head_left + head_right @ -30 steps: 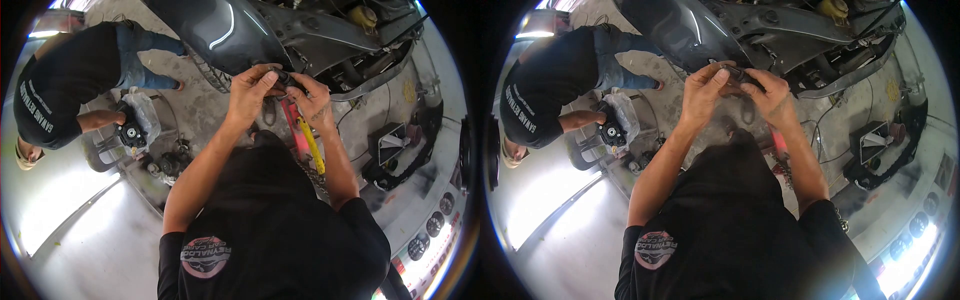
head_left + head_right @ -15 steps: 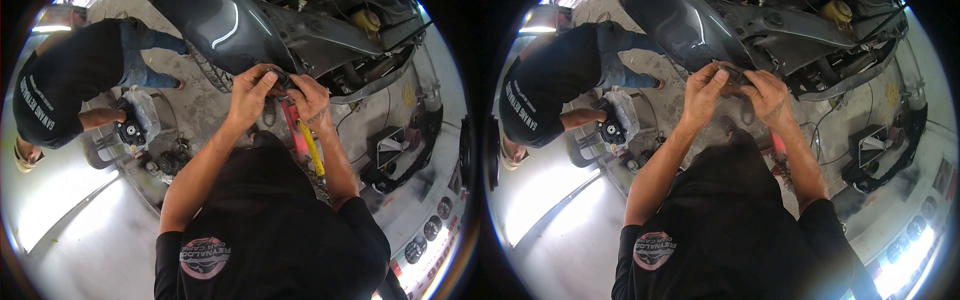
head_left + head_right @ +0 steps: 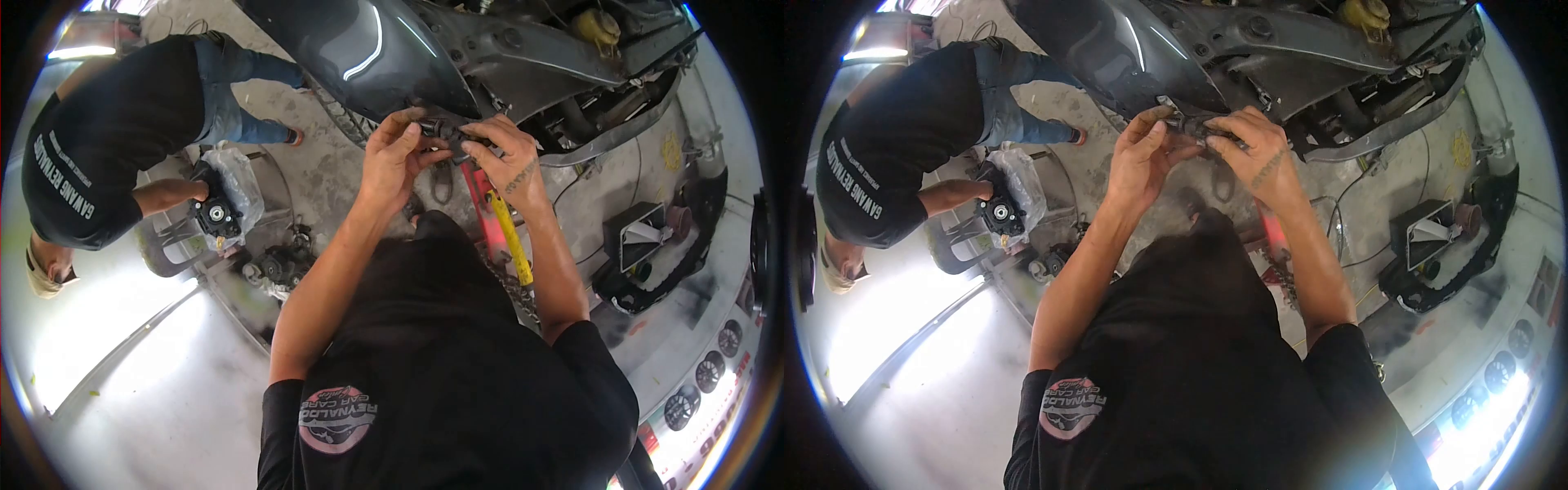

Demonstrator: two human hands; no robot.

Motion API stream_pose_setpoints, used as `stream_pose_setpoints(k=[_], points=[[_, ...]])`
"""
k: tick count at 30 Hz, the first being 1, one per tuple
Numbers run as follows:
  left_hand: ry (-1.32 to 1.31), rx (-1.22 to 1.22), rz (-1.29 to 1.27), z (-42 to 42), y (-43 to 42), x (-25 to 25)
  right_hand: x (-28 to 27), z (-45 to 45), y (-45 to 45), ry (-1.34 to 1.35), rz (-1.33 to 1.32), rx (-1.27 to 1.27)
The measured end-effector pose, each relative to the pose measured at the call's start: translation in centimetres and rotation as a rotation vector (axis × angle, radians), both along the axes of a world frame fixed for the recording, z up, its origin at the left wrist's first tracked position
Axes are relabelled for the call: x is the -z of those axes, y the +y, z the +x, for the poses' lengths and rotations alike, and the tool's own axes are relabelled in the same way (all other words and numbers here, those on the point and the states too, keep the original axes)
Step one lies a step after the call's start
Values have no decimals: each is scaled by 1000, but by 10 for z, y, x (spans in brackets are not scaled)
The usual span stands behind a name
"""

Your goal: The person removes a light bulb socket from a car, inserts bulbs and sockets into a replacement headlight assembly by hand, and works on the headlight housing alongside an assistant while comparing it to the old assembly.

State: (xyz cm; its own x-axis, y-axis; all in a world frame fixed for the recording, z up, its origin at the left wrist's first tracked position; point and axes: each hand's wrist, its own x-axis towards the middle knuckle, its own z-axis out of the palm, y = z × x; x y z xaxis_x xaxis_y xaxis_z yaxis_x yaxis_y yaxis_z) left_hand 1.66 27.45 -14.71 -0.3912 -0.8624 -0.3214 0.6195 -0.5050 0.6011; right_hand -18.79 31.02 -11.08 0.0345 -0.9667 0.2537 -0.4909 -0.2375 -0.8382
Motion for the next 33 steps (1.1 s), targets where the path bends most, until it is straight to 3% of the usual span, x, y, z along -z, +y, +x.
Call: stream_pose_setpoints(k=[9,12,21,24,26,33], points=[[-541,196,-392,9,9,-6,6,-1,2,77,-63,-57],[-637,249,-384,15,10,-13,-1,-1,4,95,-12,-90],[-642,189,-405,16,17,-7,9,-8,-4,222,19,-214],[-578,305,-306,23,14,4,5,-8,-6,190,26,-230],[-497,260,-256,22,16,12,-2,-7,-7,110,84,-238],[-343,302,-164,21,23,22,8,-4,-6,198,135,-297]])
